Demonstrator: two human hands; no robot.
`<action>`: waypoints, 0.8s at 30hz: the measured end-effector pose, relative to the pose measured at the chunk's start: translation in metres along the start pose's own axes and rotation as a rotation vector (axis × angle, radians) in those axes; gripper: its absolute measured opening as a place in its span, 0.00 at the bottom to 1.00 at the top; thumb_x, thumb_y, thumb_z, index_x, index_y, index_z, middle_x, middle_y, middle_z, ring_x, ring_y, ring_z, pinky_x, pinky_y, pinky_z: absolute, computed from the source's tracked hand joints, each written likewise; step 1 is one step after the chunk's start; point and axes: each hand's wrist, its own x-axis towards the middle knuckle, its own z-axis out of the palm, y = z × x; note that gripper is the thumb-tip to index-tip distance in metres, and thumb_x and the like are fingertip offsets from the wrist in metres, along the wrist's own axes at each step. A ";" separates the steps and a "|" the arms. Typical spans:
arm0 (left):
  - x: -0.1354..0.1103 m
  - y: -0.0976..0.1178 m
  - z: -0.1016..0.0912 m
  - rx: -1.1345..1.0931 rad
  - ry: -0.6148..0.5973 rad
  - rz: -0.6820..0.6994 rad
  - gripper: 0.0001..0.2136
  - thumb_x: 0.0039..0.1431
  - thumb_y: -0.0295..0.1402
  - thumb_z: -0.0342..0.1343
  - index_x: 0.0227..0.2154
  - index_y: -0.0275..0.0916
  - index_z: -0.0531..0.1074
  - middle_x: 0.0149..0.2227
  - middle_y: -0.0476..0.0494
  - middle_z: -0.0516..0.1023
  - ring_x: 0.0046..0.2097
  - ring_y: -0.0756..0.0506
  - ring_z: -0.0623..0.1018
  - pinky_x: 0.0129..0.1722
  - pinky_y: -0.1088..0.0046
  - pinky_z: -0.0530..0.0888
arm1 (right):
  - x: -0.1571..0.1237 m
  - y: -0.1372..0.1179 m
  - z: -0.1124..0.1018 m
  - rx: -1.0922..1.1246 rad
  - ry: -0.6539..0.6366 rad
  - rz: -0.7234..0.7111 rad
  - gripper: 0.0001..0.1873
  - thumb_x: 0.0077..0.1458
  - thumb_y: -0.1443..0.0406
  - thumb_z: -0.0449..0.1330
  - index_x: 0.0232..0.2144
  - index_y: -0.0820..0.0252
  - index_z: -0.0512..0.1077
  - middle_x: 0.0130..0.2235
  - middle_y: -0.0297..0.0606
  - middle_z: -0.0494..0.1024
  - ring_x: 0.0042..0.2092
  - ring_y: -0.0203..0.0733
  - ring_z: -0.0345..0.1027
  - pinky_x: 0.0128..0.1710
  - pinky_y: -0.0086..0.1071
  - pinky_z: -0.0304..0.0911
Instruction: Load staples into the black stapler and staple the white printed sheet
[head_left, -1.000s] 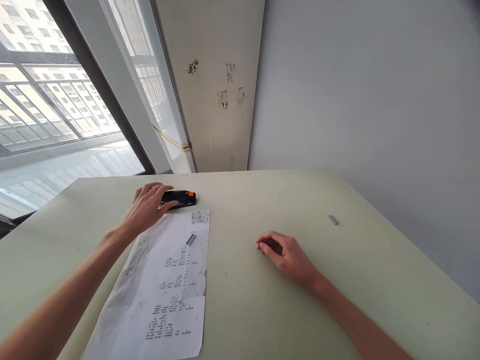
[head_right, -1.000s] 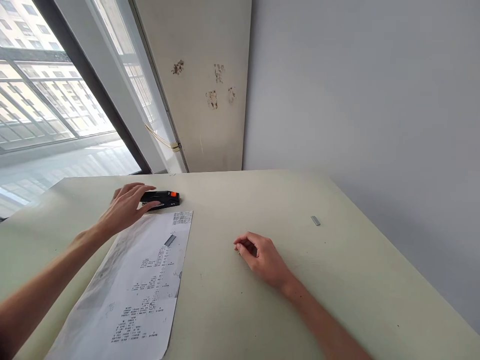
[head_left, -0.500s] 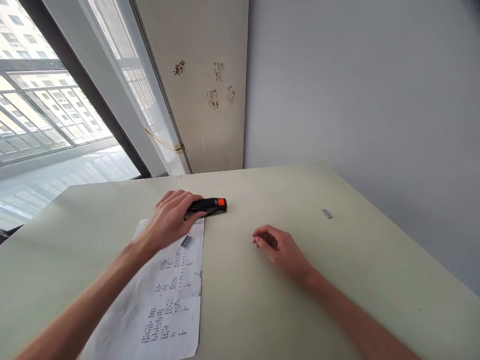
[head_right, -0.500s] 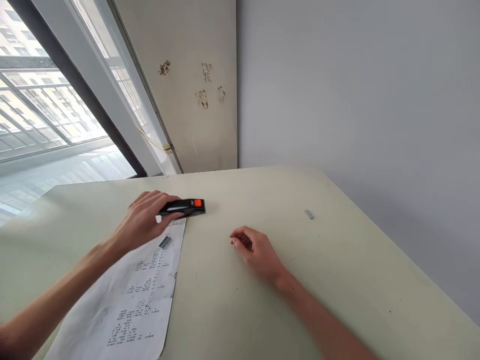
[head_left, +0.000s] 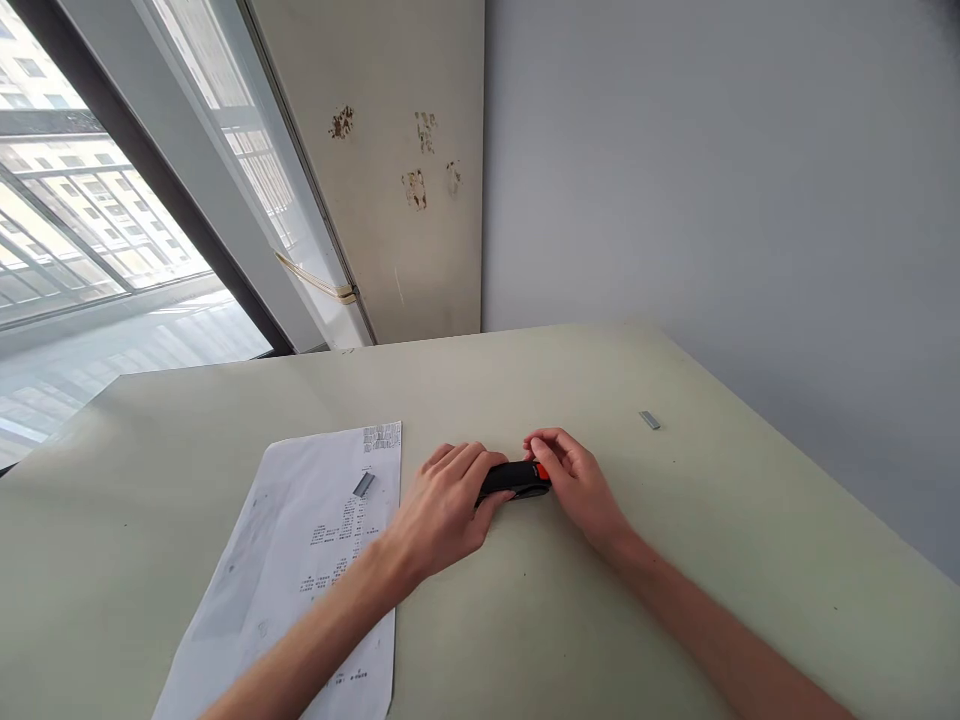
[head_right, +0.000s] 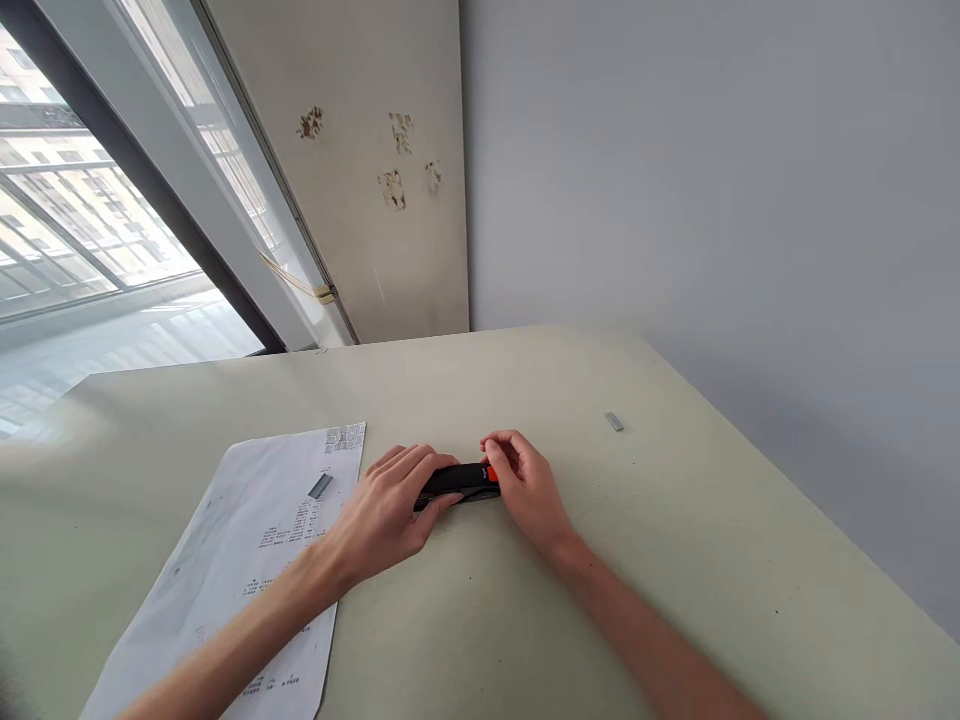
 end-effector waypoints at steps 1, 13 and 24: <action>-0.001 0.000 0.002 -0.014 0.009 -0.010 0.09 0.72 0.36 0.54 0.51 0.43 0.70 0.42 0.45 0.81 0.40 0.42 0.79 0.44 0.61 0.73 | 0.000 0.001 0.001 -0.011 -0.001 -0.013 0.21 0.65 0.45 0.57 0.43 0.55 0.74 0.42 0.41 0.80 0.43 0.46 0.75 0.43 0.38 0.72; -0.048 -0.013 -0.001 -0.298 -0.006 -0.364 0.27 0.70 0.40 0.57 0.67 0.53 0.54 0.55 0.44 0.78 0.52 0.41 0.80 0.46 0.64 0.79 | -0.009 0.002 0.006 -0.220 -0.011 -0.078 0.20 0.73 0.50 0.47 0.49 0.53 0.71 0.48 0.43 0.79 0.48 0.47 0.74 0.51 0.43 0.70; -0.070 -0.010 0.011 -0.318 0.016 -0.346 0.23 0.73 0.36 0.52 0.66 0.50 0.53 0.57 0.39 0.76 0.59 0.38 0.76 0.56 0.52 0.76 | -0.013 0.002 0.004 -0.374 0.021 -0.044 0.22 0.74 0.49 0.44 0.50 0.51 0.72 0.51 0.43 0.79 0.53 0.49 0.73 0.52 0.44 0.71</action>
